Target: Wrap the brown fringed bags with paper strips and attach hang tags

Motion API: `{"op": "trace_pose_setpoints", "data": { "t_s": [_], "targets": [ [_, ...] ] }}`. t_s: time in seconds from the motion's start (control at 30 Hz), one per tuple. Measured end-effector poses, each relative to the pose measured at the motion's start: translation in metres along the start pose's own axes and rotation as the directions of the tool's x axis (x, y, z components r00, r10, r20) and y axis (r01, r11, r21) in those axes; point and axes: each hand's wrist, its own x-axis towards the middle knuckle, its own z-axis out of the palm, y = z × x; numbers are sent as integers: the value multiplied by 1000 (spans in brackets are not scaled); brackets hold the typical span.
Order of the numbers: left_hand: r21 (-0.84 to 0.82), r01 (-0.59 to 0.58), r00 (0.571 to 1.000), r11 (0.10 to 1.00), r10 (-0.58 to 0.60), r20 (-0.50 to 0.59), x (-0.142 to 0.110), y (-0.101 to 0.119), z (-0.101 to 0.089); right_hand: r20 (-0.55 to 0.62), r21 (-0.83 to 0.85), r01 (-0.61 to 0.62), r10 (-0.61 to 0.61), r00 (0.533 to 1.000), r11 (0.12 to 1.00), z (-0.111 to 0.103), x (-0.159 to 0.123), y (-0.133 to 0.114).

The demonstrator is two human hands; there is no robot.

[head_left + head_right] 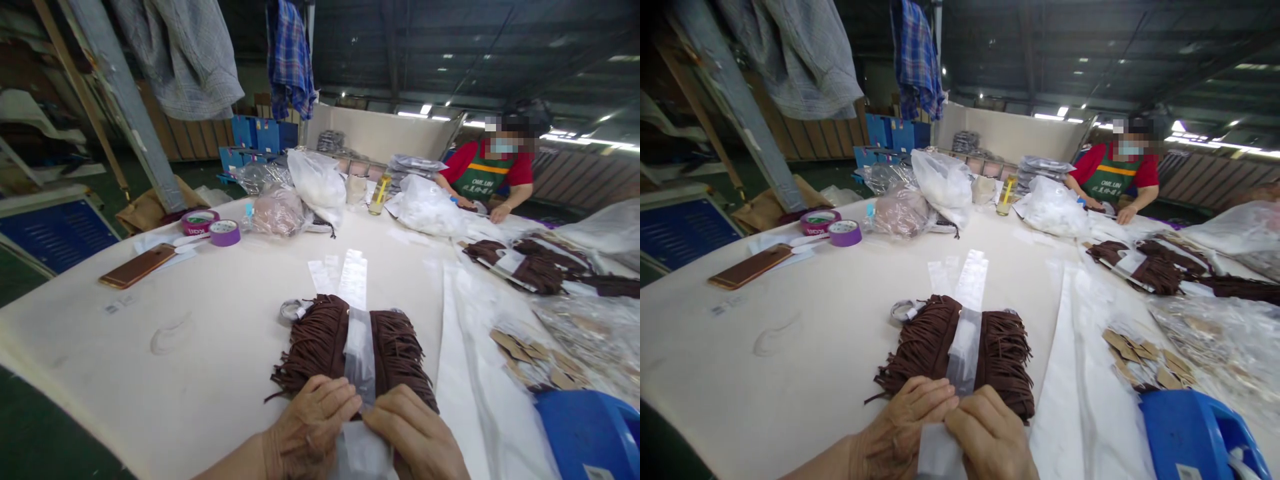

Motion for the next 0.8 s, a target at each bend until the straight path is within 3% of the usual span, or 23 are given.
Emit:
{"op": "trace_pose_setpoints", "data": {
  "t_s": [0.1, 0.17, 0.23, 0.37, 0.47, 0.53, 0.8],
  "targets": [
    [-174, 130, 978, 976, -155, -140, -1, 2, 5, 16, 80, -221, 220, 975, 972, 3, 16, 20],
    [-229, 205, 936, 952, -259, -237, 0, 3, 13, 51, 101, -381, 378, 925, 919, 11, 18, 31],
    [-223, 233, 907, 947, -294, -300, 2, 4, 21, 85, 89, -535, 529, 844, 840, 20, 18, 39],
    [-151, 231, 891, 961, -272, -364, 9, 2, 24, 111, 105, -749, 741, 662, 654, 32, 15, 48],
    [-90, 220, 888, 971, -238, -393, 15, 1, 21, 142, 145, -827, 815, 561, 544, 34, 16, 50],
    [-21, 218, 899, 976, -209, -384, 18, 1, 20, 168, 145, -853, 837, 520, 501, 35, 18, 51],
    [279, 235, 957, 931, -172, -232, 32, 2, 21, 207, 194, -892, 872, 444, 408, 36, 21, 56]
  ]
}}
